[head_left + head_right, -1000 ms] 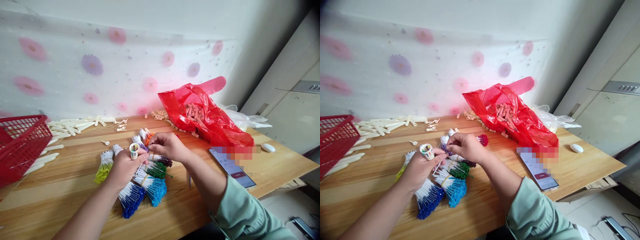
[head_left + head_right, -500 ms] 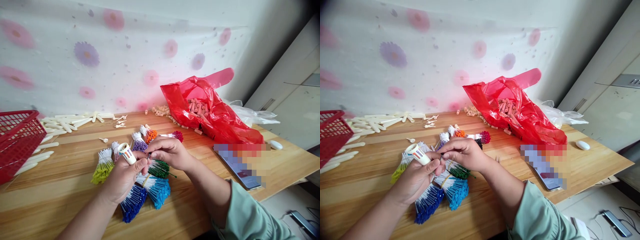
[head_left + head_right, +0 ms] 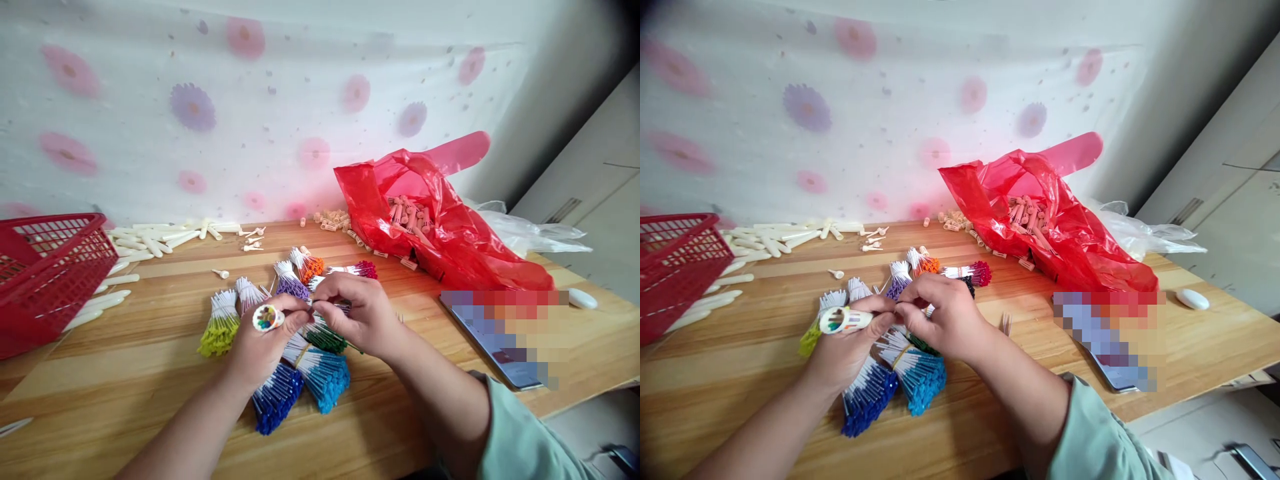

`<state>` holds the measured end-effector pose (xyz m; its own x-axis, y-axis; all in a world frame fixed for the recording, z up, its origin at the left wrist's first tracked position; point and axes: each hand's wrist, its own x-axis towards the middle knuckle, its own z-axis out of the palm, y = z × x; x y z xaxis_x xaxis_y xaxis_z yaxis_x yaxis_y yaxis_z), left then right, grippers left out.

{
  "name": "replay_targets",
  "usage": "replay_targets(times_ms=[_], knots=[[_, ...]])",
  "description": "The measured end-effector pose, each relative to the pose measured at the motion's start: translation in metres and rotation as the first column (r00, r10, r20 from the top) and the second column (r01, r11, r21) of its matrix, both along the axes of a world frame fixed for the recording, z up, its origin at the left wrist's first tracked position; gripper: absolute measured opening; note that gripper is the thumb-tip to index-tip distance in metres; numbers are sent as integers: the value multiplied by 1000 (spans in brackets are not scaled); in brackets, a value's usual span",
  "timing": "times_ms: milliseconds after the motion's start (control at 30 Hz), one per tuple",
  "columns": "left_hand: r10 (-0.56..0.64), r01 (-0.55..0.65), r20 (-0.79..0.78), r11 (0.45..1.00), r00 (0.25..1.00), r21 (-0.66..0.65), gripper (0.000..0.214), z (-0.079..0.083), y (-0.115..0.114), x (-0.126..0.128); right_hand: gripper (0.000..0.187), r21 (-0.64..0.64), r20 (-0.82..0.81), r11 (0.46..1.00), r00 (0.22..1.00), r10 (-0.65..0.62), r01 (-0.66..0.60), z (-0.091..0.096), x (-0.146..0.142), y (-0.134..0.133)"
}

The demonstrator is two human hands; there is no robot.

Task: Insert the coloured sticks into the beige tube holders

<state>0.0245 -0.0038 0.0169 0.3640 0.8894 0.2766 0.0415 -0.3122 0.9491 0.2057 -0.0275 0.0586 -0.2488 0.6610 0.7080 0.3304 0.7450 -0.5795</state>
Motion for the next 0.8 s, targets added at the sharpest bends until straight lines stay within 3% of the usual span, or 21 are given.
replay_targets(times_ms=[67,167,300,433,800], knots=[[59,-57,-26,996,998,72,17,2,1,0,7,101,-47,994,998,-28,33,11,5,-14],[139,-118,-98,974,985,193,15,7,3,0,11,204,-241,975,970,-42,92,31,13,-42],[166,-105,-191,950,968,294,19,14,1,1,19,273,-42,958,996,-82,90,47,15,-69],[189,-105,-243,941,951,321,19,16,-1,3,13,244,131,964,982,-137,102,49,7,-73],[188,-101,-277,949,942,298,23,11,-1,5,12,345,212,934,962,-172,91,40,-5,-65]])
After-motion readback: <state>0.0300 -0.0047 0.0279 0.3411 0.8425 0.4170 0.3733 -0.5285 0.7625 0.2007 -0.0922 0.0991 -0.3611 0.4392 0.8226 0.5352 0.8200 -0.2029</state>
